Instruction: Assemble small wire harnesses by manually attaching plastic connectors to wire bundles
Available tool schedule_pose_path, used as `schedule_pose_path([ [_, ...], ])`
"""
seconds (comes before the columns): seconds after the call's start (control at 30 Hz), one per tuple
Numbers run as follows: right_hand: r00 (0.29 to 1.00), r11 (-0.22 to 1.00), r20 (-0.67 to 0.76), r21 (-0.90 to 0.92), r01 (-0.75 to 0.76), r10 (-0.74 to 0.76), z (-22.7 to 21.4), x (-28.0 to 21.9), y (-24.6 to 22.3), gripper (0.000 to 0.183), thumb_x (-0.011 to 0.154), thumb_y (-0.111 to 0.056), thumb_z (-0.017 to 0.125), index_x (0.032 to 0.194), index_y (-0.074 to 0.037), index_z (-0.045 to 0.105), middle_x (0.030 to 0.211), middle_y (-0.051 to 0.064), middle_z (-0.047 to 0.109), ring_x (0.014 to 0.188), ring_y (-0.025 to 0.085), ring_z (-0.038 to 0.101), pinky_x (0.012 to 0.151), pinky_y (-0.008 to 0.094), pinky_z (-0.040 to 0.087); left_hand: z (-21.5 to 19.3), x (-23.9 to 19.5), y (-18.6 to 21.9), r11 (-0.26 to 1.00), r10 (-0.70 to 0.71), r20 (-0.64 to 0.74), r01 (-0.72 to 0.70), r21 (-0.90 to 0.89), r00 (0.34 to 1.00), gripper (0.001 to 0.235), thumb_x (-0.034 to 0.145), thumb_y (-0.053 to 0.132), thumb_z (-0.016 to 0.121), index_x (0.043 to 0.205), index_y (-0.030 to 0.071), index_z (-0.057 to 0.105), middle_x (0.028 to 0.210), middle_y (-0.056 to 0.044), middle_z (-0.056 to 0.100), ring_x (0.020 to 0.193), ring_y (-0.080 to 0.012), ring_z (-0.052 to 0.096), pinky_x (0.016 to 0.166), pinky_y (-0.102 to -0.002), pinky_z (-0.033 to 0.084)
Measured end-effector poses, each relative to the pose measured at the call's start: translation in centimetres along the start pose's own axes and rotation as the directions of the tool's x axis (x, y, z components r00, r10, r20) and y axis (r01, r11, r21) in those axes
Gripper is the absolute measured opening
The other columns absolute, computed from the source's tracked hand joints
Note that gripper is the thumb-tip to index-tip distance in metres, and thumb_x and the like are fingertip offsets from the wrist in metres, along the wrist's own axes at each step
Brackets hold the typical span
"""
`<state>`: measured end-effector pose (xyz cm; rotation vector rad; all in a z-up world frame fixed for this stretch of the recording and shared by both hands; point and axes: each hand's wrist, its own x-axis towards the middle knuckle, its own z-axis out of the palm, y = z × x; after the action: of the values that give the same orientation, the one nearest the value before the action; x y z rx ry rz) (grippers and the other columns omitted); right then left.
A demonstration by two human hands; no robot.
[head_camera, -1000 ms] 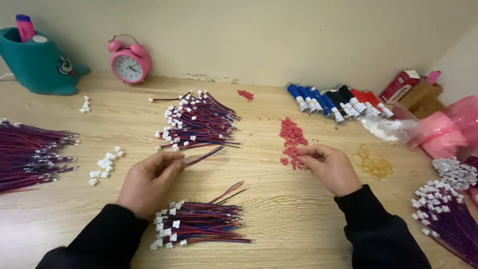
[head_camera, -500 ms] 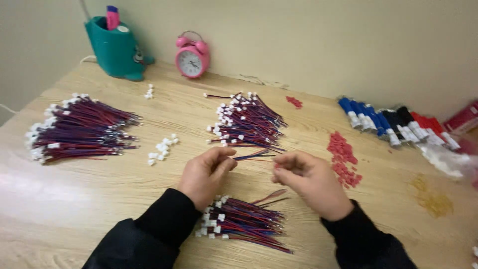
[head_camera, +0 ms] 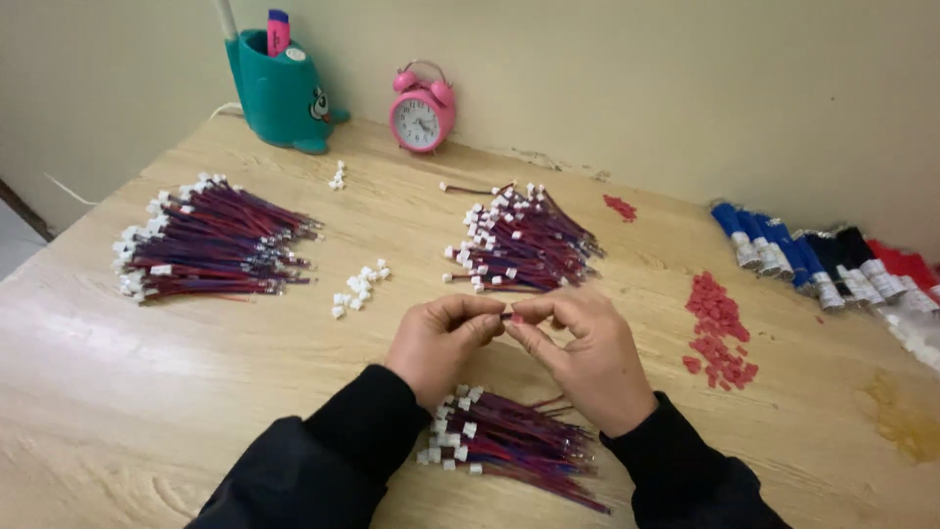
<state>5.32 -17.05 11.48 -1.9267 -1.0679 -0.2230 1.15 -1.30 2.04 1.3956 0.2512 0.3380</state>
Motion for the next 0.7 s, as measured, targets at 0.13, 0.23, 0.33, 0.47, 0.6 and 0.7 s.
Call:
schedule_pose_path([
  [0.13,0.982,0.969,0.010,-0.162,0.187,-0.188,-0.3,-0.3,0.5,0.014,0.077,-0.016,0.080,0.091,-0.017,0.077,0.084,0.002,0.067,0.087,0.023,0.062,0.077,0.035,0.048,0.3,0.0,-0.5,0.982,0.016,0.008,-0.015,-0.190,1.000,0.033,0.085,0.002,0.070,0.117,0.002,0.067,0.086,-0.012,0.072,0.078,-0.0170,0.070,0.072,-0.028,0.062],
  [0.23,0.979,0.969,0.039,-0.141,0.204,-0.201,0.2,-0.5,0.8,0.010,0.079,-0.015,0.077,0.089,-0.018,0.077,0.085,0.001,0.069,0.089,0.023,0.063,0.078,0.037,0.047,0.0,0.4,-1.7,0.966,0.032,0.055,-0.016,-0.259,0.998,0.039,0.086,0.000,0.068,0.124,0.003,0.061,0.085,-0.012,0.070,0.078,-0.0168,0.070,0.074,-0.030,0.063],
  [0.33,0.991,0.987,0.044,-0.087,0.132,-0.129,0.5,-0.7,0.4,0.015,0.078,-0.009,0.075,0.092,-0.015,0.076,0.084,0.005,0.071,0.082,0.028,0.068,0.073,0.036,0.052,-0.2,0.1,-1.5,0.950,0.032,0.095,0.000,-0.311,0.995,0.041,0.086,0.000,0.068,0.126,0.002,0.058,0.087,-0.013,0.070,0.082,-0.0211,0.071,0.078,-0.038,0.063],
  [0.47,0.998,1.000,0.061,-0.017,0.016,-0.015,0.8,-0.9,0.4,0.012,0.080,-0.006,0.073,0.091,-0.008,0.075,0.079,0.012,0.072,0.075,0.031,0.068,0.068,0.039,0.052,-0.3,0.8,-2.5,0.942,0.020,0.116,0.020,-0.335,0.993,0.041,0.087,-0.002,0.065,0.127,0.003,0.057,0.086,-0.012,0.068,0.083,-0.0226,0.071,0.079,-0.039,0.063],
  [0.6,0.998,0.999,0.060,-0.039,0.026,-0.024,0.9,-1.3,0.6,0.012,0.079,-0.012,0.075,0.091,-0.012,0.076,0.080,0.008,0.072,0.077,0.027,0.070,0.069,0.036,0.054,-0.5,0.3,-2.0,0.939,-0.009,0.122,0.050,-0.341,0.993,0.042,0.085,-0.002,0.067,0.126,0.001,0.057,0.083,-0.012,0.067,0.078,-0.0233,0.071,0.074,-0.037,0.065],
  [0.7,0.999,1.000,0.045,-0.009,0.004,-0.004,1.0,-1.5,0.3,0.012,0.080,-0.011,0.074,0.092,-0.011,0.077,0.077,0.008,0.071,0.075,0.026,0.070,0.068,0.035,0.054,-0.6,0.1,-2.0,0.941,0.002,0.133,0.043,-0.335,0.991,0.044,0.085,-0.002,0.068,0.127,0.001,0.057,0.081,-0.011,0.067,0.077,-0.0223,0.071,0.074,-0.036,0.065],
])
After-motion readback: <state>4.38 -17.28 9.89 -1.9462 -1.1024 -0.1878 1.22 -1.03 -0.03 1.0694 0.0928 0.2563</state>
